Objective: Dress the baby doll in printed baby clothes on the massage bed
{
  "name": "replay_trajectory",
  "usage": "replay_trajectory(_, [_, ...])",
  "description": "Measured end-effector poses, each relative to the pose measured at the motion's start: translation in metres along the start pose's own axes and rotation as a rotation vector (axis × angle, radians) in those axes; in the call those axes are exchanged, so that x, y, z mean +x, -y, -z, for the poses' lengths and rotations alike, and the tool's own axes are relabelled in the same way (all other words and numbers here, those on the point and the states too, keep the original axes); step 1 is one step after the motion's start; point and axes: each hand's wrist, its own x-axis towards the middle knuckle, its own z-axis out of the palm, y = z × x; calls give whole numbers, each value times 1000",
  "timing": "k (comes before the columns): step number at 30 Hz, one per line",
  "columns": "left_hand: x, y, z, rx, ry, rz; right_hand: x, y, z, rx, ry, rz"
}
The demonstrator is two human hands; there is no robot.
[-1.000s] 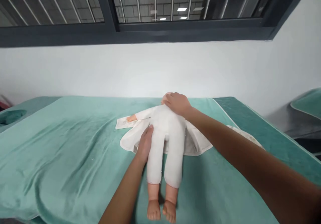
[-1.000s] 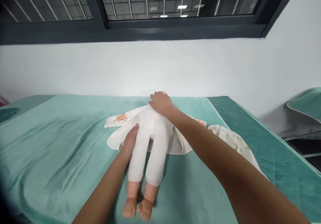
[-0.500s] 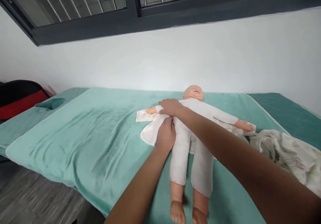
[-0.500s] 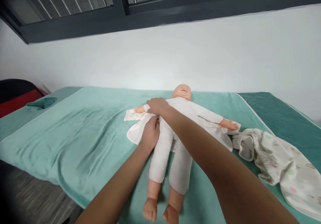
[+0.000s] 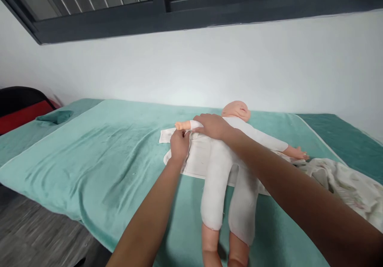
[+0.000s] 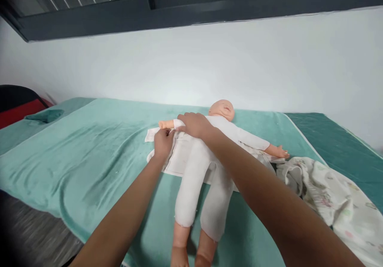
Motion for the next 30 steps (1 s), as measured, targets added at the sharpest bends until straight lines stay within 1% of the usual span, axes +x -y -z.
replay_trajectory(2, [5, 5, 5, -177, -60, 70, -1, 2, 2, -27, 16, -6])
replay_trajectory(6, [8, 9, 10, -302, -91, 109, 0, 9, 2, -117, 98, -12])
replay_trajectory(10, [5, 6, 8, -325, -229, 128, 3, 14, 0, -154, 144, -46])
replay_trajectory(13, [2, 3, 6, -317, -278, 120, 4, 14, -1, -153, 151, -58])
replay_trajectory(16, [1, 1, 6, -353, -289, 134, 4, 14, -2, -130, 140, -67])
replay_trajectory(20, [4, 5, 6, -424, -286, 173, 4, 15, -2, -117, 143, -79])
replay_trajectory(26, [8, 8, 5, -535, -281, 222, 3, 19, -3, -160, 164, -79])
replay_trajectory(28, [6, 7, 5, -528, -281, 210, 3, 21, -5, -188, 173, -81])
replay_trajectory(30, [3, 4, 4, -444, -285, 156, 5, 21, -7, -215, 181, -81])
